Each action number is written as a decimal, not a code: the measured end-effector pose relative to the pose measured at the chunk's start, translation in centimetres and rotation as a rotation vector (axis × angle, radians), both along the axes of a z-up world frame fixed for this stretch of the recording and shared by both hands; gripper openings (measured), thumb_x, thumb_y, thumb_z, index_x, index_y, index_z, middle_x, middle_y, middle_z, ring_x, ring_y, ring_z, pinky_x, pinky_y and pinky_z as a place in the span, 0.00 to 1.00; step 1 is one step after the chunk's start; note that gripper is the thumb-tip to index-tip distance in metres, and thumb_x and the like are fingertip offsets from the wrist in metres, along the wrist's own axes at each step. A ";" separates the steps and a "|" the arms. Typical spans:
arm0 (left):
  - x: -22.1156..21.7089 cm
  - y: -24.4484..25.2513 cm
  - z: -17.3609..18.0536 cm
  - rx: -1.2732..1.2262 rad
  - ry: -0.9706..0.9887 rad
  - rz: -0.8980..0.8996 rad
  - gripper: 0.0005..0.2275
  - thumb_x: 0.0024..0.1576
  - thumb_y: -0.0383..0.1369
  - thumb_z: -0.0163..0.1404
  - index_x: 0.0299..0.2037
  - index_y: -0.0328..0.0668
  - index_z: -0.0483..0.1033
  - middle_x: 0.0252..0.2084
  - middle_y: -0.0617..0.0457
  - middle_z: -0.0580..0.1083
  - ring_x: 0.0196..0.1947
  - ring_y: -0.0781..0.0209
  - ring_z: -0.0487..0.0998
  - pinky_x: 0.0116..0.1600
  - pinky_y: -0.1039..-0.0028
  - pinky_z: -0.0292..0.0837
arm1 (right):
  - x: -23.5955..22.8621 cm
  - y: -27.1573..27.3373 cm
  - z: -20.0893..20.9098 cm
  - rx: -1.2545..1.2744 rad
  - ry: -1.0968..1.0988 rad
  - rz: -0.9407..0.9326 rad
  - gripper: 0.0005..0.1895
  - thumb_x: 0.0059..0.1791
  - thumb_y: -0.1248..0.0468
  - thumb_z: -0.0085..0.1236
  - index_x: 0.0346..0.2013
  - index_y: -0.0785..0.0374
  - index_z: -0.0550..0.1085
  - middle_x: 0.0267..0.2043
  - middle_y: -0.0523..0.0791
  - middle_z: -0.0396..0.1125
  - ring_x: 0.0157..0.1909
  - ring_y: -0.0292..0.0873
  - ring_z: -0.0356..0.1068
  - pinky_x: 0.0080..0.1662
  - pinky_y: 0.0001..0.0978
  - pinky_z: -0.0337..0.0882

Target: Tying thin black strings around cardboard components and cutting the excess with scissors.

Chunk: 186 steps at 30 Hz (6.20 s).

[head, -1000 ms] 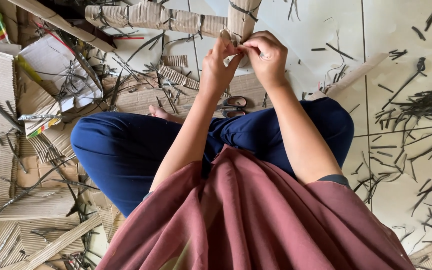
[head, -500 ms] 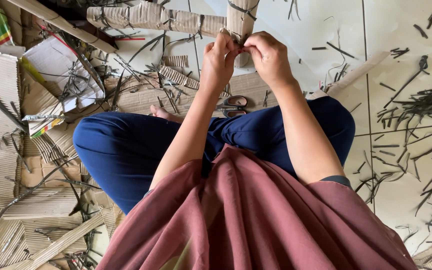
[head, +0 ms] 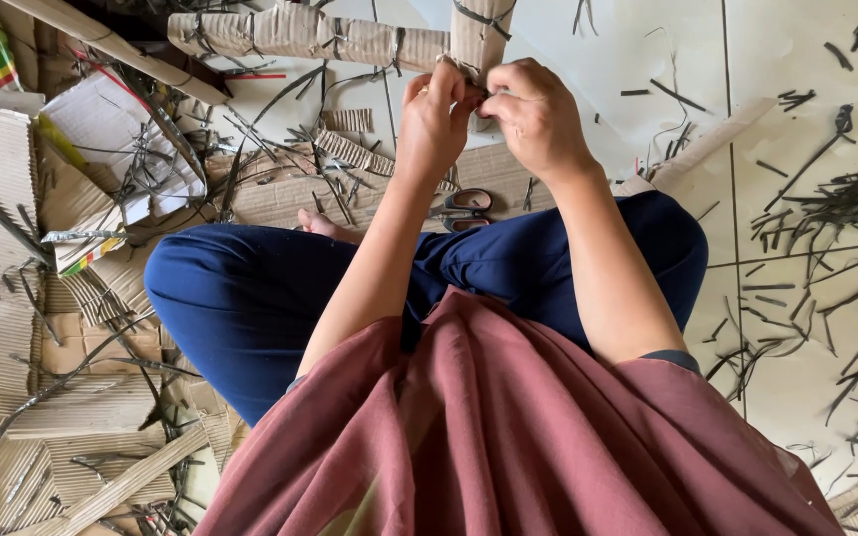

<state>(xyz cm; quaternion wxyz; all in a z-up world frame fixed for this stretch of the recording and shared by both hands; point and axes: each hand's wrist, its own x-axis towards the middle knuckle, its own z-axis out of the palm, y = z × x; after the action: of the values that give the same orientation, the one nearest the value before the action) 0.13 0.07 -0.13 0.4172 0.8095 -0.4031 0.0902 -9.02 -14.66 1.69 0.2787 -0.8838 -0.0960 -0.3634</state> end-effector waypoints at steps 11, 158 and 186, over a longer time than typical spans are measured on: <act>-0.3 0.5 -0.4 0.006 0.073 -0.074 0.19 0.50 0.18 0.61 0.44 0.41 0.63 0.34 0.55 0.75 0.31 0.60 0.80 0.61 0.62 0.69 | 0.8 0.6 -2.3 0.158 0.099 -0.052 0.08 0.48 0.81 0.57 0.37 0.70 0.77 0.38 0.49 0.74 0.33 0.45 0.74 0.37 0.33 0.75; -1.5 1.0 -6.4 -0.059 0.840 0.237 0.08 0.63 0.28 0.46 0.42 0.36 0.80 0.28 0.55 0.74 0.24 0.69 0.69 0.28 0.79 0.66 | -7.8 -10.4 -3.5 0.491 1.458 0.091 0.10 0.52 0.63 0.61 0.46 0.63 0.79 0.39 0.43 0.78 0.39 0.36 0.73 0.43 0.27 0.68; -1.2 0.4 -9.6 -0.060 0.845 0.061 0.08 0.58 0.22 0.48 0.38 0.37 0.82 0.29 0.56 0.76 0.28 0.70 0.72 0.34 0.82 0.69 | -6.9 -9.2 0.0 0.628 1.407 0.157 0.10 0.52 0.73 0.52 0.45 0.66 0.79 0.33 0.48 0.74 0.26 0.37 0.65 0.30 0.28 0.64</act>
<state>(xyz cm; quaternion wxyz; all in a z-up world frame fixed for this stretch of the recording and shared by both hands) -1.08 0.52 -9.73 0.5665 0.7743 -0.1696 -0.2256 -15.96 -23.89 1.65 0.5364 -0.7768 0.1489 0.2944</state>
